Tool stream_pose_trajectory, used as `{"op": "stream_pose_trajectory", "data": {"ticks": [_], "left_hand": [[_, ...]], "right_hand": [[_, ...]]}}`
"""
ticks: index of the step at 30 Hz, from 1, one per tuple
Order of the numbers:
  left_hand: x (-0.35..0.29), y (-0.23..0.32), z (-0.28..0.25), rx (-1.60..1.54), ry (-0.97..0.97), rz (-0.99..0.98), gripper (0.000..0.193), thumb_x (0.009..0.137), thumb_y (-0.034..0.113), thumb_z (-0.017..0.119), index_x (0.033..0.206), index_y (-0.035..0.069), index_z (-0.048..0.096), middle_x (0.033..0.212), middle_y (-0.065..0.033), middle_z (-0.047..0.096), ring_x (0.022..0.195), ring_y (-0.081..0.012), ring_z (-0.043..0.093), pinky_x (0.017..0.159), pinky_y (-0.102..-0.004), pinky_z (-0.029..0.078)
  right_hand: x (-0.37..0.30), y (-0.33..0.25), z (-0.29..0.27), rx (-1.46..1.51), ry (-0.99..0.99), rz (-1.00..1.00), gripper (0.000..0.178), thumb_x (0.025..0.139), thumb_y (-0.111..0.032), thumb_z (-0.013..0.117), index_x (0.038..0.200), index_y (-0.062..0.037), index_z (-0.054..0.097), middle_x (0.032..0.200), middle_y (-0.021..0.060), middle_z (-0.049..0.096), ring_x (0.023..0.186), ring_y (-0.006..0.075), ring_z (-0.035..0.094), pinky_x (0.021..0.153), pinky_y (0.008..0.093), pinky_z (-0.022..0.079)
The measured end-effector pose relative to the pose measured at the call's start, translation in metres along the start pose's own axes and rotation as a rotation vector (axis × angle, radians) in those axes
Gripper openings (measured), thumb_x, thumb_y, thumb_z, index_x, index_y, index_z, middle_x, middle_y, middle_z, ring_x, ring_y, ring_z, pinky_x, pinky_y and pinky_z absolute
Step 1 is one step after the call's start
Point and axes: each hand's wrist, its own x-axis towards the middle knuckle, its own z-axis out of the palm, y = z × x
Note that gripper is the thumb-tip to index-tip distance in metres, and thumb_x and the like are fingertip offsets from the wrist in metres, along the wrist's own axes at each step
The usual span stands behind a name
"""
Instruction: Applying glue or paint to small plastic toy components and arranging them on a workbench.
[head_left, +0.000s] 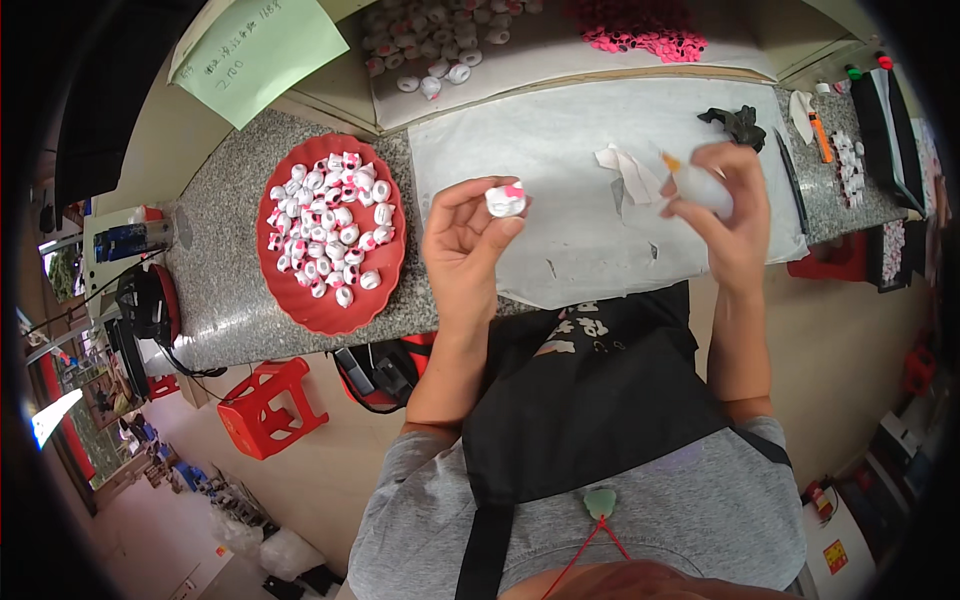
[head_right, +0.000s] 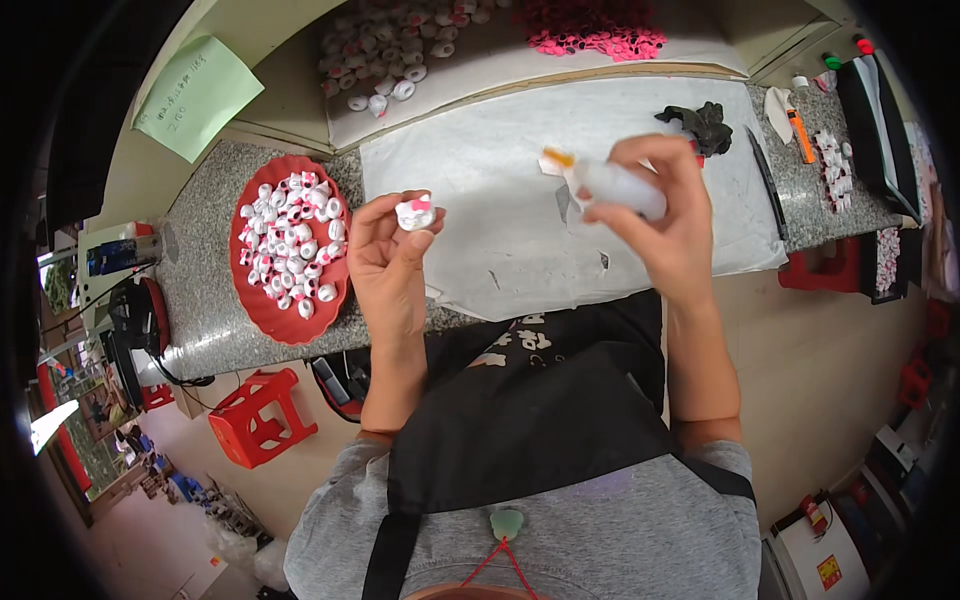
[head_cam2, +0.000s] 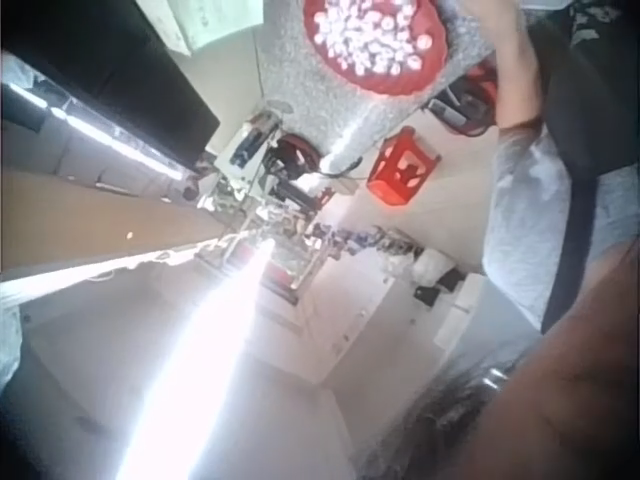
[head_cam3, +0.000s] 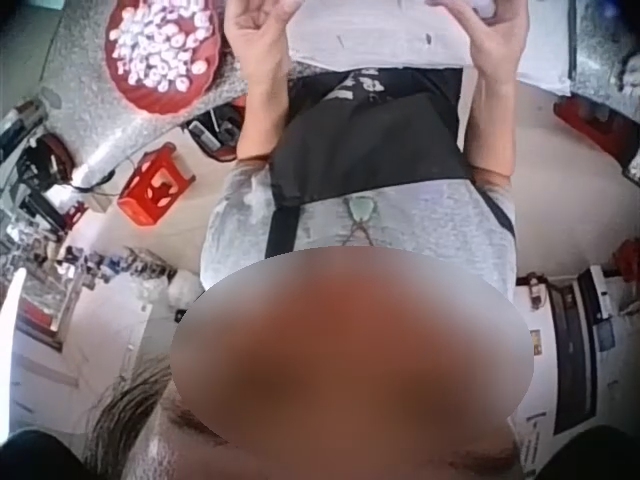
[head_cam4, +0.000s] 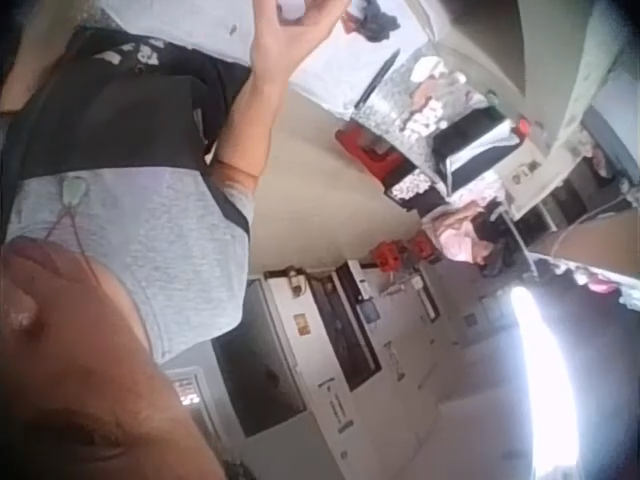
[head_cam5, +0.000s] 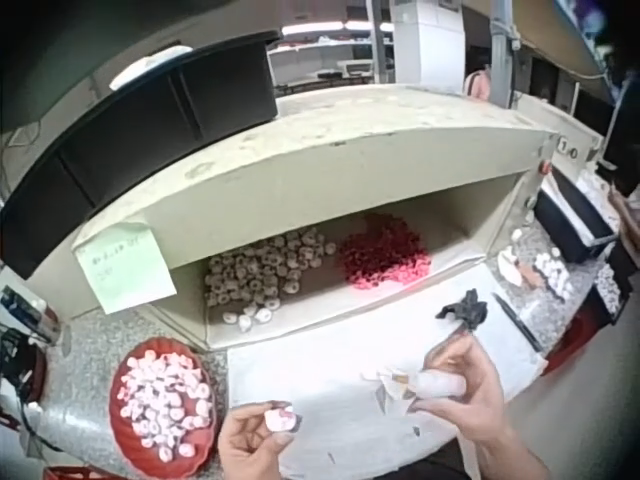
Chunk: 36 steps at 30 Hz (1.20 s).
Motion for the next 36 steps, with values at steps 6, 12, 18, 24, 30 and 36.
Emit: {"op": "stream_pose_trajectory", "data": {"ticks": [6,12,18,24,30,36], "left_hand": [[-0.001,0.006,-0.001,-0.072,0.052,-0.013,0.032,0.068,-0.010,0.053,0.097,-0.001,0.043,0.096,-0.0131,0.051,0.087,-0.0180,0.052,0.076,-0.0281,0.044],[-0.004,0.004,0.002,-0.047,0.038,-0.013,0.032,0.068,-0.010,0.053,0.097,-0.001,0.043,0.096,-0.0128,0.052,0.089,-0.0163,0.051,0.078,-0.0279,0.043],[-0.003,0.003,0.001,-0.028,0.040,-0.064,0.032,0.068,-0.010,0.053,0.097,-0.001,0.043,0.096,-0.0129,0.052,0.088,-0.0158,0.051,0.077,-0.0276,0.043],[0.002,-0.001,0.017,-0.035,-0.020,-0.076,0.033,0.068,-0.010,0.053,0.098,-0.002,0.042,0.095,-0.0125,0.051,0.085,-0.0152,0.052,0.076,-0.0272,0.044],[-0.002,-0.004,0.018,0.105,-0.027,-0.020,0.034,0.068,-0.010,0.053,0.099,-0.003,0.042,0.098,-0.0155,0.050,0.087,-0.0179,0.052,0.076,-0.0301,0.044],[-0.003,-0.007,0.027,0.548,-0.160,0.232,0.033,0.066,-0.012,0.052,0.097,-0.004,0.044,0.098,-0.0156,0.050,0.088,-0.0189,0.052,0.074,-0.0267,0.044]], "right_hand": [[0.080,0.064,-0.018,-0.202,-0.031,0.168,0.028,0.072,-0.005,0.052,0.099,-0.0033,0.044,0.079,0.0051,0.049,0.070,0.0158,0.054,0.055,0.0246,0.045],[0.152,0.112,-0.021,-1.199,-0.032,-0.257,0.021,0.070,-0.013,0.057,0.088,-0.0046,0.053,0.076,0.0141,0.054,0.065,0.0295,0.052,0.057,0.0338,0.042],[0.148,0.098,-0.016,-1.153,-0.121,-0.226,0.018,0.069,-0.016,0.059,0.081,-0.0028,0.055,0.069,0.0155,0.055,0.064,0.0315,0.051,0.057,0.0337,0.041],[0.131,0.083,-0.025,-0.946,0.014,-0.207,0.016,0.072,-0.014,0.057,0.082,-0.0020,0.054,0.065,0.0098,0.055,0.056,0.0190,0.050,0.055,0.0255,0.040],[0.049,0.010,0.010,0.031,-0.104,0.128,0.005,0.069,0.000,0.053,0.074,0.0024,0.051,0.071,0.0092,0.052,0.059,0.0121,0.048,0.054,0.0235,0.040],[0.001,-0.010,0.030,0.222,-0.180,0.309,0.008,0.066,0.005,0.054,0.071,0.0018,0.048,0.071,0.0107,0.052,0.059,0.0145,0.049,0.053,0.0237,0.041]]}}
